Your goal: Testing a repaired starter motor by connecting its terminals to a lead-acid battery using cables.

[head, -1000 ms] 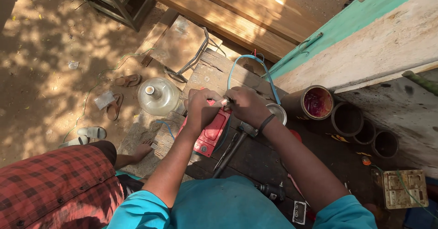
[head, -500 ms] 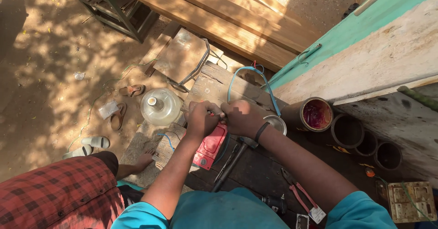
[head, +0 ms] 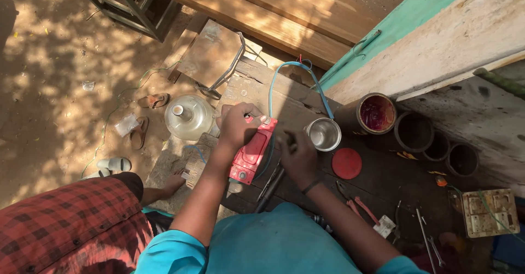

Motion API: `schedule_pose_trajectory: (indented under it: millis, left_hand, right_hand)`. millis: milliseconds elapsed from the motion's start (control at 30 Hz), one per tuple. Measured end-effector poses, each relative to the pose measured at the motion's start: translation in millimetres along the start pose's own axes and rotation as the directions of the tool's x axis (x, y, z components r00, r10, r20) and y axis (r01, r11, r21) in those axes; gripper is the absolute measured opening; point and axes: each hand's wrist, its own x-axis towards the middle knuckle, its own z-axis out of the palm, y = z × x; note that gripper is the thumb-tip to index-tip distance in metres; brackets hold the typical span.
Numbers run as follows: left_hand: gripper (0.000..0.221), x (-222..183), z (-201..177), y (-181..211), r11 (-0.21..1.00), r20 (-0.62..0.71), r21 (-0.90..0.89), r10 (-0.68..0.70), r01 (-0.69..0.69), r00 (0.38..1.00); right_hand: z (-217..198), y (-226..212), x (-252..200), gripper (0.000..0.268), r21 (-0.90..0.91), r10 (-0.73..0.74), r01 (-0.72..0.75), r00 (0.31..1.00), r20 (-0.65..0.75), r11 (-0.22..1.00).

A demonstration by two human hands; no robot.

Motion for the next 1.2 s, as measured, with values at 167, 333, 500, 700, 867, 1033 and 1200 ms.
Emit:
schedule_pose_trajectory:
  millis: [167,333,500,700,867,1033,1200]
  left_hand:
    - [0.012,-13.6,-5.2,12.1,0.99,-0.071,-0.017,0.139,-0.141,0.988]
    - [0.014,-6.4,12.8,-11.6,0.987,-0.104,-0.015,0.156,-0.158,0.982]
    - [0.022,-4.1,17.0,-19.3,0.982,-0.119,-0.06,0.173,-0.182,0.978]
    - [0.021,-8.6,12.8,-9.7,0.968,-0.196,-0.063,0.228,-0.245,0.954]
    - [0.031,-14.0,5.4,-0.2,0.979,-0.15,-0.057,0.188,-0.198,0.971]
    - [0.058,-5.4,9.4,-9.8,0.979,-0.106,-0.087,0.175,-0.184,0.979]
    - [0.074,-5.4,8.7,-11.7,0.978,-0.102,-0.084,0.185,-0.193,0.978]
  right_hand:
    - [81.6,83.4,-105.2,0.054,0.333,0.827,-0.895,0.417,0.377,0.299]
    - [119.6,113.3,-105.6,0.059,0.037,0.77,-0.77,0.638,-0.004,0.637]
    - [128.5,146.0,-109.3,0.054,-0.071,0.69,-0.69,0.723,-0.036,0.72]
    - [91.5,89.5,-116.2,0.03,0.469,0.718,-0.637,0.696,0.008,0.612]
    - [36.8,27.5,-87.3,0.036,0.694,0.551,-0.333,0.827,-0.11,0.638]
    - [-39.2,-19.5,-19.7,0.042,0.2,0.061,0.012,0.932,-0.357,0.98]
    - [-69.0,-46.7,15.0,0.04,0.046,-0.064,0.077,0.972,-0.228,0.996]
